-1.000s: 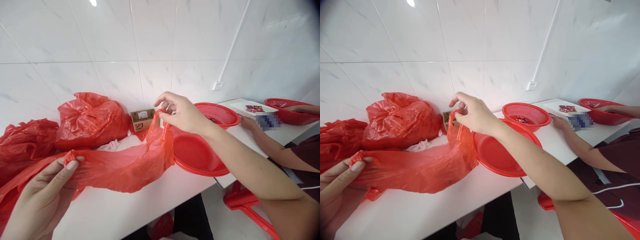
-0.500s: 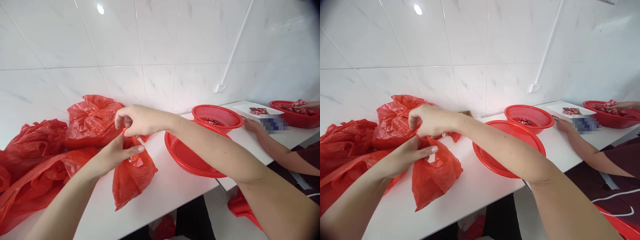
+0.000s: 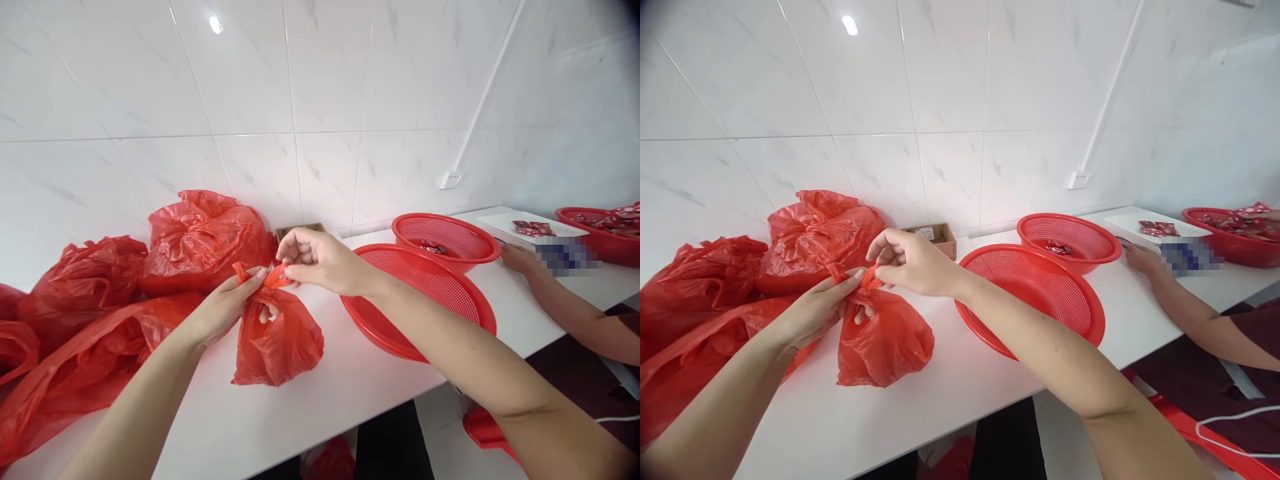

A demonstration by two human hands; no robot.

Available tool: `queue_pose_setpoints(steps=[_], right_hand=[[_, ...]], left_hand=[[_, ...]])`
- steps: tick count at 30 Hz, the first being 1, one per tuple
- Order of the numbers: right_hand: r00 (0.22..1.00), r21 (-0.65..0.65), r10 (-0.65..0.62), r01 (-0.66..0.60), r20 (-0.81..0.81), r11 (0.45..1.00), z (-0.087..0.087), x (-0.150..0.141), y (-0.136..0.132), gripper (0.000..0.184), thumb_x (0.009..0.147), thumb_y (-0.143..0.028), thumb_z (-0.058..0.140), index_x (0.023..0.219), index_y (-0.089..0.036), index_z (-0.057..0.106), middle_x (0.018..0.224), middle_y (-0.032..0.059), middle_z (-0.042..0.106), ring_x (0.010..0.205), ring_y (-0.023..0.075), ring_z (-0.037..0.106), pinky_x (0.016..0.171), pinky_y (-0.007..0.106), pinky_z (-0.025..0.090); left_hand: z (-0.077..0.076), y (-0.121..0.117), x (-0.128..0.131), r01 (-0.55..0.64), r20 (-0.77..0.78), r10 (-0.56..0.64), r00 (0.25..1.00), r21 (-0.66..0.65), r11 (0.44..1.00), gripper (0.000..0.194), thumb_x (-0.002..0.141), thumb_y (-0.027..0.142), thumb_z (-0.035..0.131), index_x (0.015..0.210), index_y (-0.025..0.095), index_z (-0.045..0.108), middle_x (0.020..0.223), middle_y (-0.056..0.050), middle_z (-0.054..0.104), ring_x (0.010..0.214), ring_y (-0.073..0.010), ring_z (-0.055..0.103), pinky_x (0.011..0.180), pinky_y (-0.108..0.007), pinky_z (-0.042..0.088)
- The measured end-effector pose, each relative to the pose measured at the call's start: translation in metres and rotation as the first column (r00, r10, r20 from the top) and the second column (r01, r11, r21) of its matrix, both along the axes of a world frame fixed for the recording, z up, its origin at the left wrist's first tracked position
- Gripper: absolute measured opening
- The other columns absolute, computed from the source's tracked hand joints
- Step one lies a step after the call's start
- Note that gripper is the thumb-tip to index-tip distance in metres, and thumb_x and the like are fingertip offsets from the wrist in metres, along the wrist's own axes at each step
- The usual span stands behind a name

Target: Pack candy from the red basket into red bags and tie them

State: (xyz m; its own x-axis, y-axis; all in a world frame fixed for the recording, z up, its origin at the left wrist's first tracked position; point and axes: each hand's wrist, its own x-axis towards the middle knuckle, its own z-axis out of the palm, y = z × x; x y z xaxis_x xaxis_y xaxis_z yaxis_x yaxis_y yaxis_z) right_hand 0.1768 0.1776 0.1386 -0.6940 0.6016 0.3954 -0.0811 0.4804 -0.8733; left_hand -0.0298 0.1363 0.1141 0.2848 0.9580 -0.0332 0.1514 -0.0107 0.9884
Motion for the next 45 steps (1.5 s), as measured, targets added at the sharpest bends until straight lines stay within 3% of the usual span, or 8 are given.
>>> queue_pose_setpoints(steps=[6, 10, 16, 23, 28, 32, 40, 45], right_hand=[[0.992, -0.103, -0.103, 0.096, -0.069, 0.99, -0.028, -0.011, -0.008, 0.015, 0.098, -0.029, 0.048, 0.108, -0.022, 0.057, 0.108, 0.0043, 0.064, 0.105, 0.0152, 0.061, 0.096, 0.035, 0.048], [0.988, -0.07, -0.078, 0.088, 0.135, 0.994, -0.055, -0.021, 0.001, 0.027, 0.102, -0.026, 0.038, 0.12, -0.022, 0.057, 0.124, 0.006, 0.061, 0.122, 0.0177, 0.054, 0.107, 0.04, 0.04], [0.98, -0.166, 0.116, -0.089, 0.161, 0.982, -0.054, -0.011, 0.009, 0.021, 0.096, -0.031, 0.053, 0.111, -0.02, 0.062, 0.121, 0.006, 0.061, 0.123, 0.0184, 0.052, 0.106, 0.037, 0.04], [0.977, -0.15, -0.023, 0.056, 0.213, 0.987, -0.042, 0.007, 0.012, 0.02, 0.092, -0.025, 0.057, 0.074, -0.017, 0.052, 0.098, 0.0059, 0.068, 0.089, 0.0148, 0.065, 0.083, 0.033, 0.052], [0.979, -0.301, 0.126, -0.073, 0.163, 0.951, -0.052, -0.005, 0.002, 0.026, 0.089, -0.029, 0.064, 0.112, -0.022, 0.054, 0.103, 0.0033, 0.067, 0.08, 0.0116, 0.068, 0.067, 0.023, 0.053], [0.914, -0.326, 0.292, -0.196, 0.281, 0.925, -0.052, -0.012, -0.006, 0.03, 0.09, -0.032, 0.064, 0.118, -0.024, 0.055, 0.093, -0.0023, 0.063, 0.05, 0.0048, 0.061, 0.05, 0.018, 0.043], [0.93, -0.104, 0.124, -0.093, 0.346, 0.99, -0.036, 0.014, 0.003, 0.029, 0.098, -0.039, 0.049, 0.085, -0.018, 0.063, 0.097, 0.0031, 0.07, 0.065, 0.0088, 0.062, 0.069, 0.026, 0.048], [0.833, 0.008, -0.238, 0.271, 0.5, 0.963, -0.059, 0.042, 0.04, 0.029, 0.094, -0.038, 0.053, 0.076, -0.017, 0.064, 0.085, 0.004, 0.072, 0.062, 0.0117, 0.06, 0.062, 0.026, 0.045]], left_hand=[[0.008, -0.006, -0.009, 0.19, -0.341, -0.145, 0.929, 0.102, 0.976, 0.018, 0.084, 0.039, 0.065, 0.089, 0.025, 0.074, 0.079, -0.002, 0.067, 0.077, -0.0182, 0.06, 0.074, -0.03, 0.048], [-0.003, -0.008, -0.003, 0.115, -0.527, 0.064, 0.847, 0.3, 0.947, 0.011, 0.085, 0.028, 0.058, 0.082, 0.023, 0.067, 0.085, -0.001, 0.069, 0.075, -0.0185, 0.062, 0.067, -0.029, 0.047], [-0.032, -0.012, 0.007, 0.003, -0.352, 0.494, 0.795, 0.817, 0.577, 0.015, 0.087, 0.018, 0.052, 0.097, 0.022, 0.063, 0.106, -0.006, 0.066, 0.097, -0.0208, 0.064, 0.078, -0.03, 0.05], [-0.049, -0.027, -0.008, 0.083, -0.373, 0.556, 0.742, 0.875, 0.477, 0.029, 0.091, 0.015, 0.055, 0.118, 0.022, 0.063, 0.103, -0.005, 0.072, 0.096, -0.0179, 0.068, 0.084, -0.025, 0.05], [-0.05, -0.034, -0.008, 0.163, -0.346, 0.595, 0.725, 0.926, 0.34, 0.036, 0.088, 0.005, 0.056, 0.118, 0.024, 0.06, 0.104, -0.004, 0.068, 0.095, -0.0163, 0.067, 0.084, -0.024, 0.049], [-0.049, -0.036, -0.005, 0.149, -0.328, 0.58, 0.745, 0.931, 0.334, 0.036, 0.086, 0.001, 0.053, 0.112, 0.024, 0.063, 0.106, -0.005, 0.066, 0.102, -0.0186, 0.066, 0.087, -0.026, 0.05], [-0.064, -0.042, -0.019, 0.1, -0.353, 0.543, 0.762, 0.893, 0.439, 0.041, 0.089, 0.01, 0.056, 0.126, 0.027, 0.062, 0.106, -0.004, 0.073, 0.091, -0.0195, 0.069, 0.082, -0.028, 0.052], [-0.096, -0.069, -0.049, 0.144, -0.438, 0.481, 0.759, 0.834, 0.533, 0.016, 0.087, 0.015, 0.06, 0.097, 0.025, 0.069, 0.088, -0.004, 0.072, 0.088, -0.0218, 0.065, 0.077, -0.029, 0.051]])
